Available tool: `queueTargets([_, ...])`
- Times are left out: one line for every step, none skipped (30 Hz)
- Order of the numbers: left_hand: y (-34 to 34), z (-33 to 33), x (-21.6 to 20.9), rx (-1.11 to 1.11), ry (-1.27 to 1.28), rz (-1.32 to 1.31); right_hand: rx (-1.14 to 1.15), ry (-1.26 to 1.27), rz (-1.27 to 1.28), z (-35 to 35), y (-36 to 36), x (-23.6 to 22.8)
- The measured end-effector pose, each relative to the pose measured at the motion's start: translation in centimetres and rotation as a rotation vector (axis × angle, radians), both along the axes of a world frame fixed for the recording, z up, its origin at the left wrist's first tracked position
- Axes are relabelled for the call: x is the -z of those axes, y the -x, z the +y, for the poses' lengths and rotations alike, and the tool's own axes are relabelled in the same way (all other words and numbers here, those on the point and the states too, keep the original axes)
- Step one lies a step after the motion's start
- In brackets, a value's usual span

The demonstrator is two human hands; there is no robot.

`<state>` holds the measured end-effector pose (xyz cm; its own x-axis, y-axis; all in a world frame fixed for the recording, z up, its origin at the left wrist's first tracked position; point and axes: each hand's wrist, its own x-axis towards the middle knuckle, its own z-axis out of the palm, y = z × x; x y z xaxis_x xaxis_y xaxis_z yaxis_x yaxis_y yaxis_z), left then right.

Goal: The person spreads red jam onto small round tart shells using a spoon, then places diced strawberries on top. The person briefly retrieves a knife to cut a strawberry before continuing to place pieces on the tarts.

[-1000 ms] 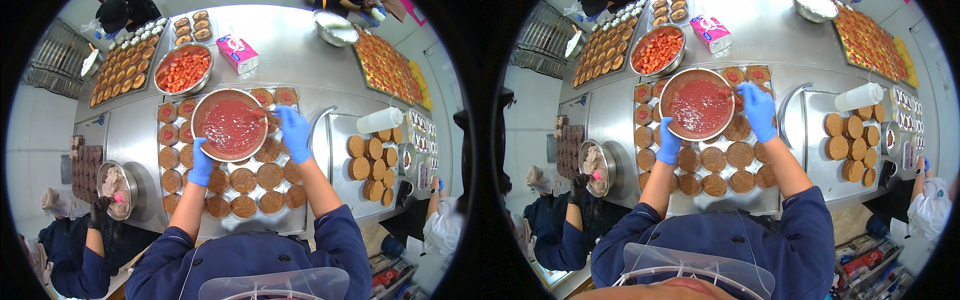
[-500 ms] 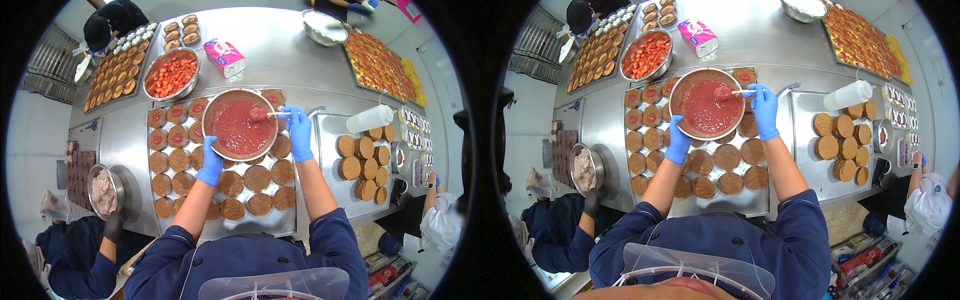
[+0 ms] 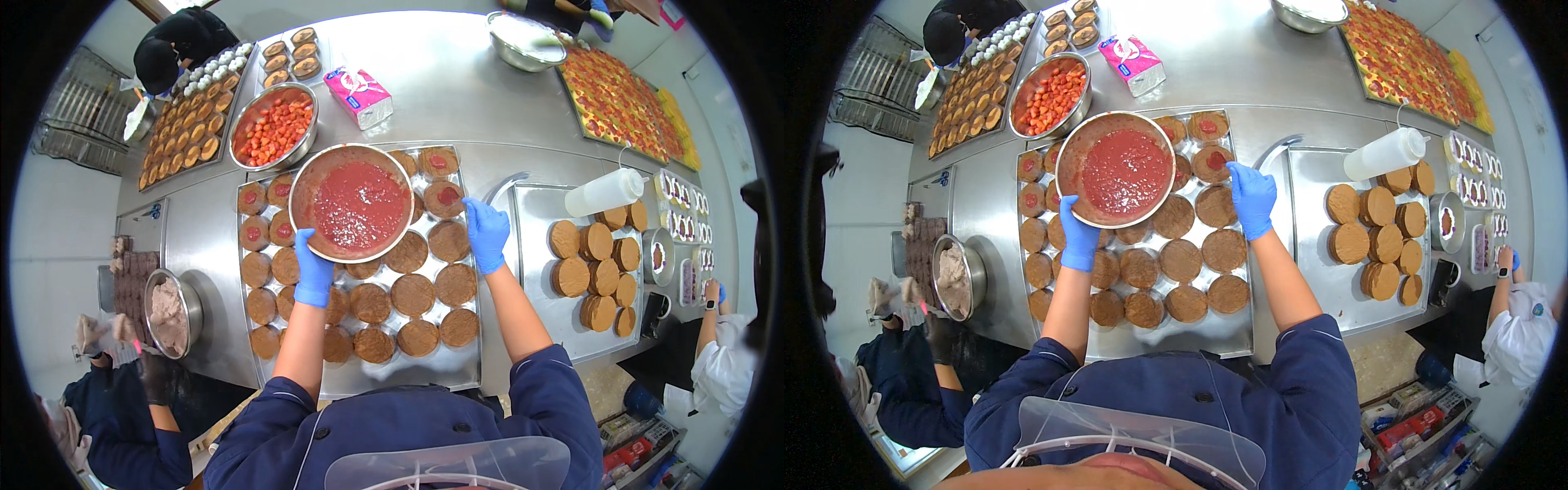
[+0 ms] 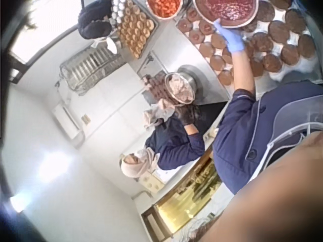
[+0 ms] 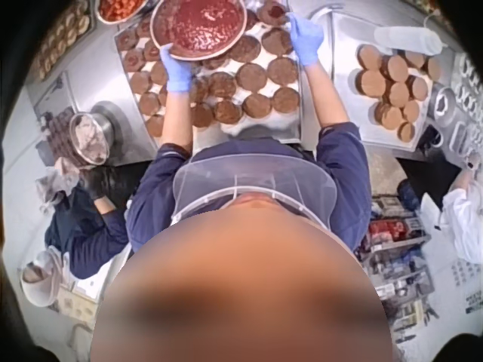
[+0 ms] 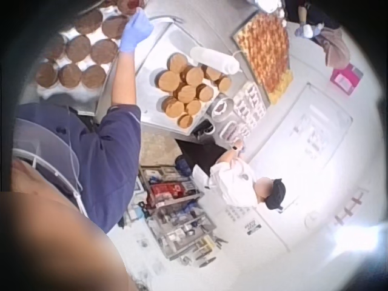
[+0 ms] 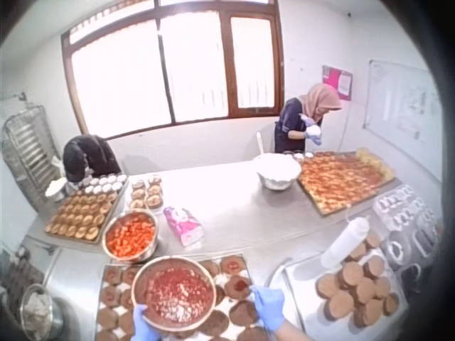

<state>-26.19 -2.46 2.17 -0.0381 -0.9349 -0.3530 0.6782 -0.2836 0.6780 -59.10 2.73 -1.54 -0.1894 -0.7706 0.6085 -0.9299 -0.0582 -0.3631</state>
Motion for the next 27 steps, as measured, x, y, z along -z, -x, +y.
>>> queueTargets([-0.2, 0.2, 0.0, 0.003, -0.013, 0.001, -0.02, -0.021, 0.04, 0.1, 0.0, 0.3])
queueTargets([-0.3, 0.5, 0.0, 0.01, -0.026, 0.005, -0.034, -0.025, 0.078, 0.3, 0.0, 0.4])
queueTargets([-0.4, 0.6, 0.0, 0.019, -0.017, 0.013, -0.043, -0.015, 0.12, 0.3, 0.1, 0.6])
queueTargets([-0.4, 0.7, 0.0, 0.021, -0.029, 0.017, -0.037, 0.026, 0.082, 0.4, 0.1, 0.7])
queueTargets([-0.4, 1.0, 0.1, 0.018, -0.03, 0.021, -0.029, 0.034, 0.066, 0.4, 0.0, 0.7])
queueTargets([-0.5, 1.3, 0.1, 0.003, -0.05, 0.004, -0.016, 0.019, 0.045, 0.3, -0.1, 0.7])
queueTargets([-0.4, 1.8, 0.2, 0.025, -0.036, 0.023, -0.004, 0.021, 0.028, 0.3, -0.1, 0.6])
queueTargets([-0.3, 2.0, 0.3, 0.038, -0.029, 0.027, 0.026, 0.002, -0.107, 0.2, -0.2, 0.4])
queueTargets([-0.1, 2.1, 0.4, 0.069, 0.035, 0.042, 0.05, 0.002, -0.24, 0.2, -0.2, -0.1])
queueTargets([0.0, 2.2, 0.5, 0.068, 0.016, 0.009, 0.074, -0.004, -0.391, 0.1, -0.3, -0.6])
queueTargets([0.0, 2.4, 0.5, 0.065, -0.039, 0.002, 0.08, 0.022, -0.565, 0.1, -0.4, -1.3])
queueTargets([0.2, 2.5, 0.6, 0.08, -0.054, -0.001, 0.091, 0.046, -0.753, 0.1, -0.4, -2.3])
queueTargets([0.3, 2.4, 0.7, 0.101, -0.052, 0.013, 0.13, 0.053, -0.971, 0.0, -0.2, -3.4])
queueTargets([0.5, 2.4, 0.8, 0.114, -0.06, 0.01, 0.058, 0.063, -1.148, 0.6, 0.0, -4.6])
queueTargets([0.7, 2.5, 0.8, 0.133, -0.049, 0.014, 0.023, 0.08, -1.155, 0.8, -0.2, -5.7])
queueTargets([1.0, 2.7, 0.8, 0.141, -0.062, 0.003, -0.018, 0.099, -1.181, 1.0, -0.6, -6.7])
queueTargets([1.3, 3.0, 0.7, 0.14, -0.097, -0.024, -0.059, 0.116, -1.208, 1.2, -1.2, -7.5])
queueTargets([1.7, 3.5, 0.5, 0.169, -0.039, -0.038, -0.125, 0.037, -1.085, 1.6, -1.8, -8.1])
queueTargets([2.2, 4.0, 0.4, 0.17, -0.075, -0.039, -0.12, 0.006, -0.712, 1.5, -2.5, -8.5])
queueTargets([2.7, 4.4, 0.2, 0.174, -0.086, -0.047, -0.147, 0.002, -0.321, 1.4, -3.2, -8.7])
queueTargets([3.1, 4.8, 0.0, 0.179, -0.072, -0.063, -0.169, -0.001, 0.07, 1.4, -3.8, -8.7])
queueTargets([3.4, 5.2, -0.1, 0.202, -0.118, -0.043, -0.185, -0.066, -0.037, 1.4, -4.4, -8.6])
queueTargets([3.7, 5.6, -0.1, 0.194, -0.124, -0.05, -0.198, -0.126, -0.147, 1.5, -4.9, -8.3])
queueTargets([4.1, 5.9, 0.0, 0.182, -0.113, -0.056, -0.212, -0.184, -0.256, 1.5, -5.1, -8.0])
queueTargets([4.2, 6.0, 0.1, 0.175, -0.068, -0.053, -0.164, -0.173, -0.446, 1.7, -5.0, -7.8])
queueTargets([4.1, 6.1, 0.2, 0.184, -0.093, -0.031, -0.115, -0.165, -0.636, 2.0, -4.8, -7.6])
queueTargets([4.0, 6.2, 0.4, 0.192, -0.123, -0.015, -0.078, -0.14, -0.824, 2.3, -4.5, -7.4])
